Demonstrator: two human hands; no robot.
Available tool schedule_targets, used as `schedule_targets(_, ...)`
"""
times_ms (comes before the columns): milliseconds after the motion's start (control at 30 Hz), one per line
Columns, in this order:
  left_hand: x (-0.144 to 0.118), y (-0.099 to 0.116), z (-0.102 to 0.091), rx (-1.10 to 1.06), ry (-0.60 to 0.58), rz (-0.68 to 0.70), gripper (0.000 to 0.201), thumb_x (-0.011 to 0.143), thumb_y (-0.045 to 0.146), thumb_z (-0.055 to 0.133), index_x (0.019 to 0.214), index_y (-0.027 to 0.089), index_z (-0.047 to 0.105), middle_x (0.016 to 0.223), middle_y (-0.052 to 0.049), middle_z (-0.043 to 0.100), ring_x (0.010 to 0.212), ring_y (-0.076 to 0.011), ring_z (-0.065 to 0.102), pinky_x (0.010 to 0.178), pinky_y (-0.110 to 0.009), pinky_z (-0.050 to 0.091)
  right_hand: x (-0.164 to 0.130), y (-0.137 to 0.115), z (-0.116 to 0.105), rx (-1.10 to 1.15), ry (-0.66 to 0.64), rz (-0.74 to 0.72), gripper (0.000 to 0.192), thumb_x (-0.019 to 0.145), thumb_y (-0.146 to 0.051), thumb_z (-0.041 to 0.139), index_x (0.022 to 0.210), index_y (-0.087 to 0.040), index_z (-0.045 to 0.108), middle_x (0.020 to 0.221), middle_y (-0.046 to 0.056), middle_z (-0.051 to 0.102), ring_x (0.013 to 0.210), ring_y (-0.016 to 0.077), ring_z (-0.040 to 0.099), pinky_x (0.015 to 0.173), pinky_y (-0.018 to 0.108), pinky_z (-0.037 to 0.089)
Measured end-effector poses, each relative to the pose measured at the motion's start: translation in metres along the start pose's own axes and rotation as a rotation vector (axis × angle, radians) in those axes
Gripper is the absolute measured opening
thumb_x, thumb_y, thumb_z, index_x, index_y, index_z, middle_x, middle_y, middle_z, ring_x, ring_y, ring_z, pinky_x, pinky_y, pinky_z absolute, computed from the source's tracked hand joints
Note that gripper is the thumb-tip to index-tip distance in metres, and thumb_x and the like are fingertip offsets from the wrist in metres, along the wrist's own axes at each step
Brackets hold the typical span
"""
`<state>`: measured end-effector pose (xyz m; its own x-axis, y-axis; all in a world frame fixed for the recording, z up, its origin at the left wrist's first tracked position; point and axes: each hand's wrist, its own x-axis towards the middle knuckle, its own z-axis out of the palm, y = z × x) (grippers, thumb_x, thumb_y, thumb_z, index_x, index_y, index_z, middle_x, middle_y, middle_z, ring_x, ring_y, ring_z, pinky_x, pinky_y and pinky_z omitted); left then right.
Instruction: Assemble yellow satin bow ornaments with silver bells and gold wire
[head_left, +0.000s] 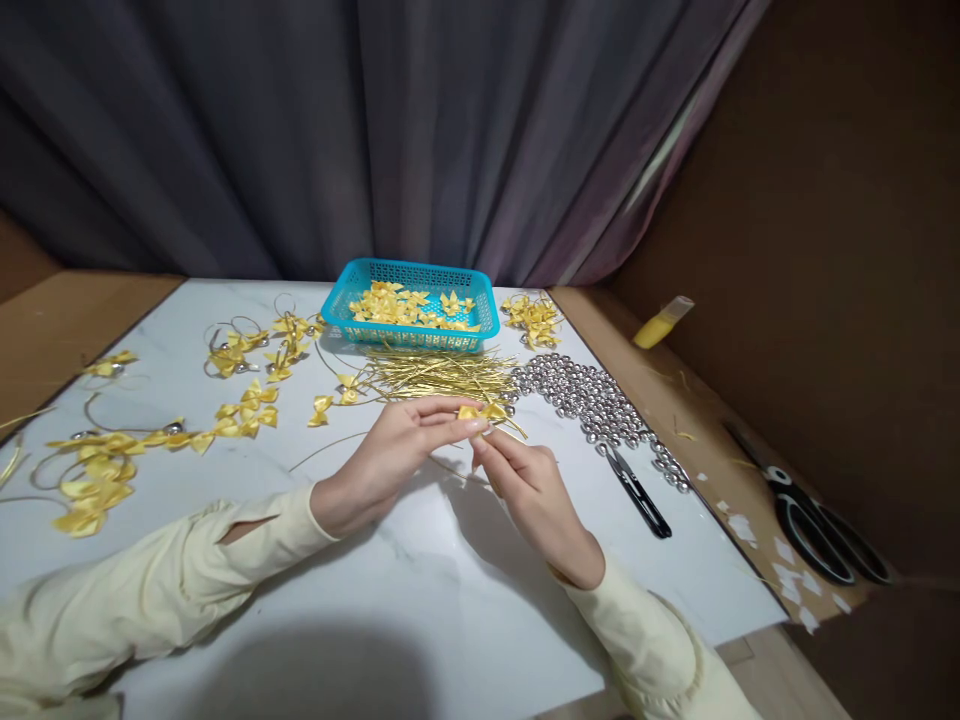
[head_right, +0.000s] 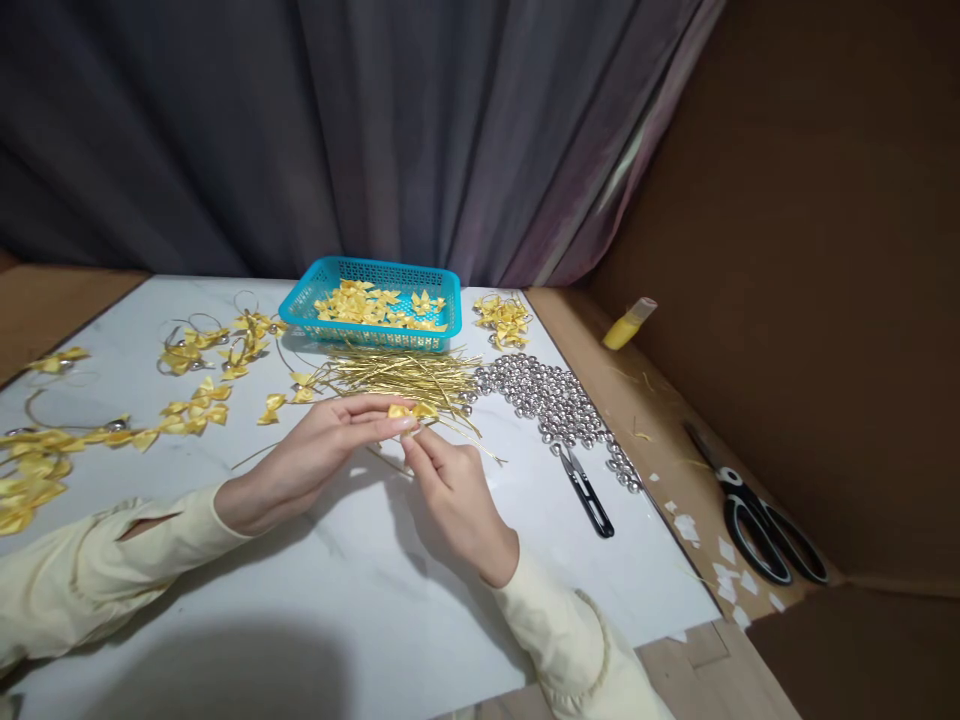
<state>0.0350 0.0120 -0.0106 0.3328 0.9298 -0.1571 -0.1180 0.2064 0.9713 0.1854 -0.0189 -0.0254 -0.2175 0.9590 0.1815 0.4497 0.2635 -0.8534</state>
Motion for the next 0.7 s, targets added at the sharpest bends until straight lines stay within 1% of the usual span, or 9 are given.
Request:
schedule_targets(167,0.001,0.004,-0.001,0.025,0.027,0.007,0.027,0.068,0.028,0.072,0.093,0.018,0.068,0.088,-0.004,0.070,0.082,-0.0174,0.061,0.073,-0.027,0.046,0.002,0.002,0.000,-0.049,0.026,-0.030,0.029,0.091,-0.030,0.041,0.073,-0.016,0.058,0.054,-0.004,0.045,0.047,0.0079,0.037,0.047,0.020,0.030)
schedule_targets(233,0.001,0.005,-0.001,0.021,0.019,0.018,0.027,0.068,0.028,0.072,0.093,0.018,0.068,0.085,-0.004,0.070,0.079,-0.0167,0.062,0.071,-0.026,0.046,0.002,0.003,0.000,-0.060,0.020,-0.041,0.029,0.090,-0.031,0.043,0.069,-0.016,0.056,0.053,-0.004,0.042,0.047,0.0077,0.035,0.047,0.020,0.029)
schedule_targets(333,0.003,0.006,-0.002,0.025,0.029,0.033,0.026,0.067,0.028,0.073,0.091,0.018,0.068,0.087,-0.003,0.070,0.081,-0.0165,0.062,0.071,-0.025,0.047,0.002,0.005,-0.001,-0.065,-0.004,-0.061,0.032,0.088,-0.031,0.046,0.060,-0.017,0.047,0.050,-0.006,0.032,0.047,0.0073,0.028,0.045,0.020,0.024)
schedule_targets(433,0.004,0.008,-0.002,0.058,0.069,0.032,0.027,0.066,0.027,0.073,0.090,0.017,0.068,0.090,-0.005,0.070,0.084,-0.0180,0.062,0.072,-0.026,0.047,0.001,0.005,-0.002,-0.076,-0.035,-0.073,0.031,0.089,-0.030,0.043,0.062,-0.017,0.046,0.051,-0.006,0.029,0.047,0.0074,0.025,0.046,0.021,0.023)
schedule_targets(567,0.004,0.012,-0.002,0.076,0.064,0.023,0.024,0.066,0.026,0.072,0.088,0.017,0.069,0.092,-0.005,0.070,0.087,-0.0191,0.062,0.074,-0.027,0.046,0.000,0.005,-0.004,-0.099,-0.015,-0.058,0.029,0.090,-0.033,0.042,0.069,-0.016,0.054,0.052,-0.005,0.034,0.048,0.0082,0.029,0.047,0.021,0.026)
schedule_targets(633,0.003,0.014,-0.002,0.078,0.056,0.005,0.023,0.066,0.025,0.072,0.087,0.017,0.069,0.094,-0.006,0.069,0.088,-0.0191,0.061,0.075,-0.027,0.046,0.000,0.005,-0.004,-0.094,-0.005,-0.074,0.028,0.089,-0.033,0.043,0.070,-0.016,0.056,0.054,-0.004,0.039,0.049,0.0087,0.031,0.048,0.021,0.028)
schedule_targets(700,0.002,0.014,-0.002,0.080,0.045,-0.004,0.021,0.066,0.025,0.072,0.085,0.016,0.070,0.094,-0.006,0.069,0.087,-0.0185,0.061,0.074,-0.026,0.046,0.000,0.005,-0.004,-0.094,-0.003,-0.096,0.028,0.089,-0.033,0.043,0.069,-0.016,0.055,0.055,-0.003,0.041,0.050,0.0091,0.032,0.048,0.021,0.029)
